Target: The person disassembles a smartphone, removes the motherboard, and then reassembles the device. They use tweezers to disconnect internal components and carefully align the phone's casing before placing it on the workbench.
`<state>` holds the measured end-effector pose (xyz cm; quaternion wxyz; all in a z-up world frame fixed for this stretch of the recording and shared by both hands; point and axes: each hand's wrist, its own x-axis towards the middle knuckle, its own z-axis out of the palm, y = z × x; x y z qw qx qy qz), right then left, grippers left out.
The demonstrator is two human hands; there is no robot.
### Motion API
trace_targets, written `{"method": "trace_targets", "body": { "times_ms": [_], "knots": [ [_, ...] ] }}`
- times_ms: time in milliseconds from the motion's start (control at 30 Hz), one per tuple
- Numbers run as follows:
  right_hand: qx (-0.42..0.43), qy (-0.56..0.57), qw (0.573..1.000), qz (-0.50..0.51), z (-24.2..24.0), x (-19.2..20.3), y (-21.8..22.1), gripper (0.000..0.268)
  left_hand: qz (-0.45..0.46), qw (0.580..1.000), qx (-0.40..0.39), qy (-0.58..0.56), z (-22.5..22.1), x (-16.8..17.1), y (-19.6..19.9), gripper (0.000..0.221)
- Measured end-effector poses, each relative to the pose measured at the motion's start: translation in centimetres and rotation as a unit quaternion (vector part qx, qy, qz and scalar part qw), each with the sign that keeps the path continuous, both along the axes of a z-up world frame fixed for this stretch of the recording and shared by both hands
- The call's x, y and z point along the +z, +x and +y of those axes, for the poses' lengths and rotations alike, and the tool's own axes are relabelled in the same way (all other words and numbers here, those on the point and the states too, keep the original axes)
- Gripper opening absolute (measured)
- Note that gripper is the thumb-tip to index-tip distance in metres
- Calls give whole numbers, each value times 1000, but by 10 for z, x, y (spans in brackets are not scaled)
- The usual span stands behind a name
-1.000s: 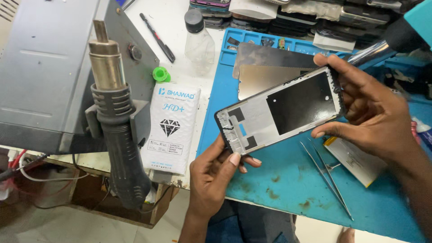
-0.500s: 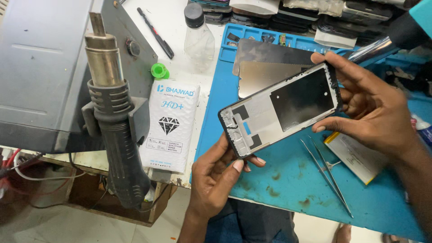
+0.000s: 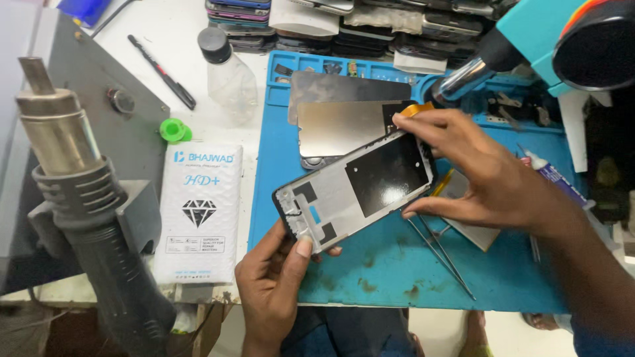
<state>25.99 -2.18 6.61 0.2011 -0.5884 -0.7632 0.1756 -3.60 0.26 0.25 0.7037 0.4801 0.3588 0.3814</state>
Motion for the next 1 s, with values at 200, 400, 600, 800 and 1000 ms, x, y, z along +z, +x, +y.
{"method": "trace_targets", "body": {
  "times_ms": [200,400,600,800,1000],
  "knots": [
    [-88,-37,993,-64,-62,-1,-17,107,-79,985,-152,11,3,1,-9,38],
    [-199,31,979,27,-130,-29,-20,106,43,964,-152,212,9,-5,-5,51],
    [-287,20,884,369,-159,-48,-4,89,85,979,-146,118,7,7,5,46],
    [-395,-71,728,556,-167,-50,5,91,107,975,-123,148,5,10,5,43],
    [-346,-131,629,683,-145,-42,-18,80,147,972,-98,158,3,6,10,42]
  ]
}}
